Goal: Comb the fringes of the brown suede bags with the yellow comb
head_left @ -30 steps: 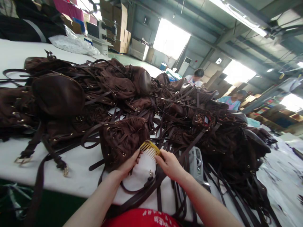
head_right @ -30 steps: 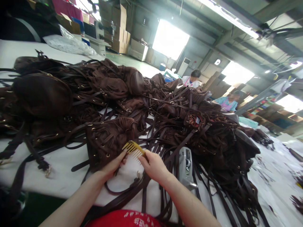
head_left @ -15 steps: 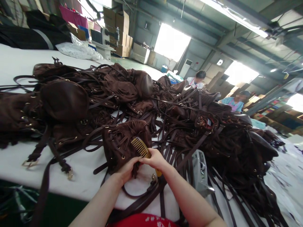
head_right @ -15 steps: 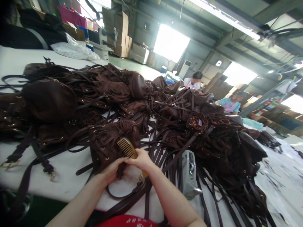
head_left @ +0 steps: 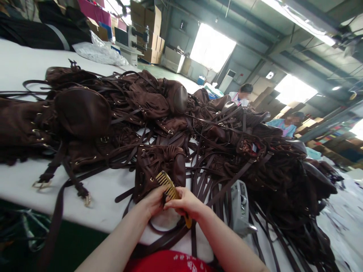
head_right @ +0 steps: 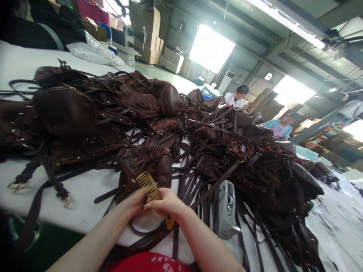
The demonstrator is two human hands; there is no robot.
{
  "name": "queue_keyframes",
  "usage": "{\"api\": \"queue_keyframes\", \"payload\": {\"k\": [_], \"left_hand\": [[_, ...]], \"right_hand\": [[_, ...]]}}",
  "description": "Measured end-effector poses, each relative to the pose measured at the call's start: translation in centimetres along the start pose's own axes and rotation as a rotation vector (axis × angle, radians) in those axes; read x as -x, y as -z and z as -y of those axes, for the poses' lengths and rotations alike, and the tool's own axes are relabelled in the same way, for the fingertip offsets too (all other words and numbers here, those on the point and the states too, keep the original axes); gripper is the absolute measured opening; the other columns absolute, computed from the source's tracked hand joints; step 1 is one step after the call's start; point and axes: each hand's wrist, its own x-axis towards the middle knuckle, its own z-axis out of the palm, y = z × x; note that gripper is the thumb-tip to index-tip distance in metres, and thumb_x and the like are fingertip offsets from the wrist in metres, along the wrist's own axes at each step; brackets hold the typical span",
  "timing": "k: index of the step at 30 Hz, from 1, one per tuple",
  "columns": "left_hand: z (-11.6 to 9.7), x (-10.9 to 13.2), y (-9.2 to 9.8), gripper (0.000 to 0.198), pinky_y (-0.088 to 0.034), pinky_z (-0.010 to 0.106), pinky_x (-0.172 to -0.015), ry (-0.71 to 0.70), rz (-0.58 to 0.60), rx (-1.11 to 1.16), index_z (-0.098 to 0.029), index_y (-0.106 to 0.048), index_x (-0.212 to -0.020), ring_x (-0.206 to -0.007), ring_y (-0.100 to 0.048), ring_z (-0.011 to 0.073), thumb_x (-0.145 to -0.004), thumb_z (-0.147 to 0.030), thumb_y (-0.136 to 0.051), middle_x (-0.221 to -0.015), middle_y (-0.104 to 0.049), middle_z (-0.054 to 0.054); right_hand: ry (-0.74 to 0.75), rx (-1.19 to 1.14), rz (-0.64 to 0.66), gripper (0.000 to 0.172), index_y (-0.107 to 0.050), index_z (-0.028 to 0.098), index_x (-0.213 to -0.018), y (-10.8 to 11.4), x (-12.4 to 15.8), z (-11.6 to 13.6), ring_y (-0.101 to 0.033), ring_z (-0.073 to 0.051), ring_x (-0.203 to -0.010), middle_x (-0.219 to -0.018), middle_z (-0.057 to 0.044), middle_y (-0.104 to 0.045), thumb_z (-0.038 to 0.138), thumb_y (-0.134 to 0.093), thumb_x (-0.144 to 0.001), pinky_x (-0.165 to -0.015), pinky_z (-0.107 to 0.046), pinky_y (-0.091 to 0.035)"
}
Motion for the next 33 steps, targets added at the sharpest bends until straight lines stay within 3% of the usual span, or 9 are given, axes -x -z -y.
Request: {"api": "queue_keyframes", "payload": {"k": [4, 7, 9, 13, 19, 23, 27, 30, 33], "left_hand": [[-0.4, 0.6, -0.6, 0.014, -0.048, 0.025, -0.045, -0.071, -0.054, 0.012, -0.014, -0.060, -0.067, -0.045, -0.057, 0.0150, -0.079, -0.012, -0.053, -0.051, -0.058, 0.002], [-0.4, 1.8, -0.9, 0.015, -0.046, 0.020, -0.045, -0.130, -0.093, -0.012, -0.013, -0.060, -0.065, -0.045, -0.053, 0.0104, -0.080, -0.016, -0.058, -0.051, -0.056, 0.000], [-0.1, 2.8, -1.0, 0.018, -0.043, 0.018, -0.043, -0.187, -0.115, -0.133, -0.012, -0.062, -0.065, -0.050, -0.053, 0.0102, -0.078, -0.023, -0.062, -0.054, -0.056, 0.001], [0.7, 4.4, -1.3, 0.022, -0.043, 0.019, -0.046, -0.265, -0.115, -0.403, -0.012, -0.067, -0.073, -0.063, -0.055, 0.0141, -0.076, -0.033, -0.065, -0.061, -0.059, 0.003], [1.0, 5.1, -0.9, 0.022, -0.048, 0.024, -0.055, -0.252, -0.070, -0.478, -0.012, -0.068, -0.077, -0.063, -0.057, 0.0153, -0.079, -0.033, -0.062, -0.065, -0.064, 0.005], [1.0, 5.9, -0.1, 0.026, -0.050, 0.028, -0.070, -0.097, -0.036, -0.467, -0.011, -0.067, -0.092, -0.079, -0.065, 0.0198, -0.073, -0.028, -0.070, -0.085, -0.071, 0.011], [0.2, 6.5, 0.5, 0.039, -0.045, 0.035, -0.092, 0.012, 0.051, -0.148, -0.011, -0.063, -0.106, -0.096, -0.065, 0.0234, -0.073, -0.030, -0.071, -0.103, -0.070, 0.013], [-0.7, 6.4, 0.5, 0.043, -0.043, 0.040, -0.096, 0.003, 0.074, 0.089, -0.011, -0.060, -0.111, -0.094, -0.066, 0.0249, -0.082, -0.043, -0.059, -0.103, -0.070, 0.013], [-1.2, 6.3, 0.4, 0.044, -0.043, 0.042, -0.095, 0.014, 0.068, 0.134, -0.011, -0.060, -0.110, -0.091, -0.067, 0.0262, -0.083, -0.046, -0.056, -0.100, -0.071, 0.012]], "right_hand": [[-0.002, 0.200, 0.056, 0.040, -0.053, 0.016, -0.095, 1.2, 1.1, 0.8, -0.036, -0.004, -0.036, -0.064, 0.004, -0.060, 0.049, -0.066, -0.075, -0.036, -0.018, -0.025], [0.163, 0.571, -0.222, 0.035, -0.052, 0.017, -0.086, 2.5, 1.6, 1.5, -0.045, -0.008, -0.044, -0.061, 0.003, -0.055, 0.048, -0.037, -0.094, -0.045, -0.020, -0.032], [0.269, 0.934, -0.441, 0.034, -0.051, 0.018, -0.079, 3.1, 1.6, 1.6, -0.053, -0.011, -0.059, -0.066, 0.000, -0.057, 0.040, -0.033, -0.096, -0.056, -0.021, -0.035], [0.242, 1.402, -0.531, 0.027, -0.053, 0.019, -0.080, 3.3, 0.9, 0.8, -0.058, -0.014, -0.071, -0.076, -0.002, -0.062, 0.033, -0.037, -0.097, -0.062, -0.023, -0.033], [0.221, 1.505, -0.460, 0.026, -0.054, 0.019, -0.082, 2.1, -0.2, -0.5, -0.060, -0.014, -0.070, -0.078, -0.002, -0.065, 0.034, -0.037, -0.097, -0.060, -0.025, -0.029], [0.175, 1.449, -0.392, 0.033, -0.058, 0.019, -0.081, 2.4, -0.3, -0.3, -0.058, -0.014, -0.066, -0.073, -0.002, -0.065, 0.040, -0.038, -0.097, -0.057, -0.025, -0.028], [0.134, 1.427, -0.295, 0.040, -0.062, 0.018, -0.079, 2.7, -0.4, -0.4, -0.056, -0.013, -0.066, -0.074, -0.003, -0.065, 0.048, -0.040, -0.094, -0.057, -0.025, -0.028], [0.118, 1.417, -0.268, 0.040, -0.063, 0.017, -0.079, 2.6, -0.7, -0.6, -0.055, -0.013, -0.066, -0.076, -0.004, -0.066, 0.048, -0.041, -0.094, -0.058, -0.024, -0.029], [0.121, 1.388, -0.253, 0.041, -0.063, 0.017, -0.078, 2.6, -0.6, -0.2, -0.054, -0.013, -0.064, -0.074, -0.004, -0.065, 0.047, -0.040, -0.094, -0.057, -0.024, -0.029]]}}
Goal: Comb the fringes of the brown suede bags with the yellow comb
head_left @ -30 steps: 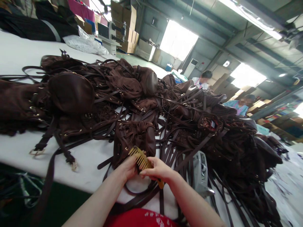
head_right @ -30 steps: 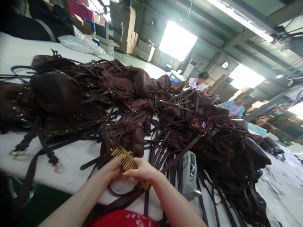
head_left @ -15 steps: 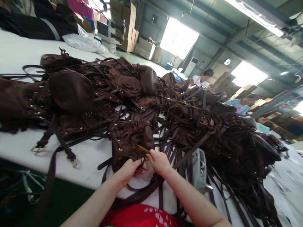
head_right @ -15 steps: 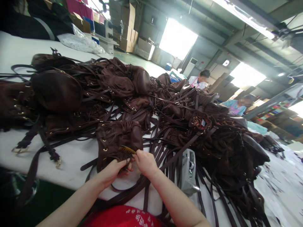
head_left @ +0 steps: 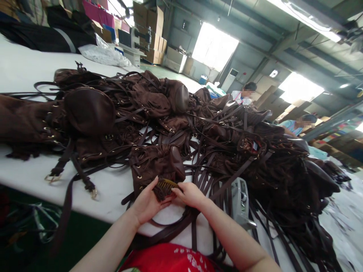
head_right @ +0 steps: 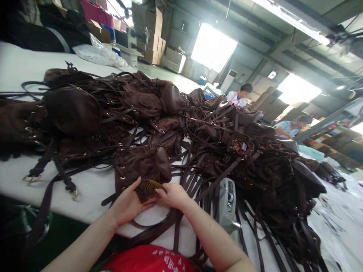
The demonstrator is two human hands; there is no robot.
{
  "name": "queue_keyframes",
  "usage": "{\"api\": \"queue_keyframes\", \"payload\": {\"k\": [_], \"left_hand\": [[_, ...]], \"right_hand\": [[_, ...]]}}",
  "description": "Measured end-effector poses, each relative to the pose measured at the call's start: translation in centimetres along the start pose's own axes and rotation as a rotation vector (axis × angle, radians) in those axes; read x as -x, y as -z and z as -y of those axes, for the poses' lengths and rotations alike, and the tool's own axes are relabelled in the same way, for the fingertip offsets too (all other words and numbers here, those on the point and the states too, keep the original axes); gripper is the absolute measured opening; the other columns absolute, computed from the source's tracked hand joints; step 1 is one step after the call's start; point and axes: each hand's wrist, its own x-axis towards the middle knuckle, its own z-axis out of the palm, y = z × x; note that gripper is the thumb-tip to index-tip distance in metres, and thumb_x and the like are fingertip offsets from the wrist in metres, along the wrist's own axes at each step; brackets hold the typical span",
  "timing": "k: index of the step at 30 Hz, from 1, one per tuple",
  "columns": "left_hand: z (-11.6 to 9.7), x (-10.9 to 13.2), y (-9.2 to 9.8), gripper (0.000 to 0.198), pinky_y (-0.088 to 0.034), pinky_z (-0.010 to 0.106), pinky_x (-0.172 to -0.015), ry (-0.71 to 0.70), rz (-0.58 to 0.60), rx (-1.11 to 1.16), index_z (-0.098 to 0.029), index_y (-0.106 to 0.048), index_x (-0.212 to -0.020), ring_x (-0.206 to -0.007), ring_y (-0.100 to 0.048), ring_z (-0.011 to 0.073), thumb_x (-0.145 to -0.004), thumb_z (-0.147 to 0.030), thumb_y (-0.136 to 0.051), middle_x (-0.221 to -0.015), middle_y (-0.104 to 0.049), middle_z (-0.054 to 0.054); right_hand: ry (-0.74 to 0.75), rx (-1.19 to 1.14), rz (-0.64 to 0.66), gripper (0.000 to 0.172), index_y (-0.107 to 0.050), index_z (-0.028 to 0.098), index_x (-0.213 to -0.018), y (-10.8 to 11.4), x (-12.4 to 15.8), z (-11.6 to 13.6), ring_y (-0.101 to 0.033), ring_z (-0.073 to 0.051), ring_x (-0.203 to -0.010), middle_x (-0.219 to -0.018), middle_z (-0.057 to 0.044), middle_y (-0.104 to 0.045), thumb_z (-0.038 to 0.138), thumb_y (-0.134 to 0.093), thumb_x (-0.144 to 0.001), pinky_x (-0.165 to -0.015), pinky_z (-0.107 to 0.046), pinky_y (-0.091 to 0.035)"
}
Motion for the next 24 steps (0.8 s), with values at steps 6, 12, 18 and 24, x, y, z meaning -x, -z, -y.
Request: {"api": "queue_keyframes", "payload": {"k": [6, 12, 18, 24], "left_hand": [[-0.2, -0.1, -0.1, 0.041, -0.050, 0.039, -0.087, 0.056, 0.044, 0.024, -0.006, -0.061, -0.106, -0.088, -0.068, 0.0252, -0.086, -0.041, -0.053, -0.097, -0.071, 0.015], [0.1, -0.8, 0.1, 0.036, -0.049, 0.034, -0.091, 0.006, -0.078, -0.109, -0.004, -0.061, -0.108, -0.102, -0.064, 0.0246, -0.086, -0.032, -0.053, -0.108, -0.068, 0.019], [2.3, 0.2, 0.6, 0.031, -0.053, 0.032, -0.071, -0.068, -0.190, -0.347, -0.006, -0.062, -0.098, -0.082, -0.069, 0.0233, -0.083, -0.033, -0.058, -0.093, -0.071, 0.019], [4.5, 0.5, 2.7, 0.063, -0.051, 0.032, -0.070, -0.114, -0.152, -0.549, -0.010, -0.063, -0.096, -0.077, -0.067, 0.0226, -0.062, -0.063, -0.069, -0.086, -0.072, 0.016]], "right_hand": [[0.109, -0.008, 0.128, 0.043, -0.068, 0.019, -0.083, 1.3, 1.8, 0.8, -0.053, -0.013, -0.061, -0.071, -0.003, -0.066, 0.052, -0.042, -0.091, -0.054, -0.023, -0.028], [0.313, -0.069, 0.331, 0.044, -0.066, 0.017, -0.072, 1.8, 4.8, 2.7, -0.038, -0.009, -0.048, -0.053, 0.003, -0.051, 0.058, -0.052, -0.083, -0.047, -0.022, -0.024], [0.059, -0.473, -0.244, 0.044, -0.057, 0.017, -0.097, 4.7, 1.7, 0.2, -0.052, -0.012, -0.069, -0.083, 0.001, -0.059, 0.038, -0.077, -0.064, -0.060, -0.021, -0.040], [-0.144, -0.508, -0.461, 0.067, -0.053, 0.018, -0.110, 5.7, -5.2, -1.7, -0.059, -0.021, -0.091, -0.101, -0.006, -0.063, 0.043, -0.081, -0.055, -0.080, -0.032, -0.046]]}}
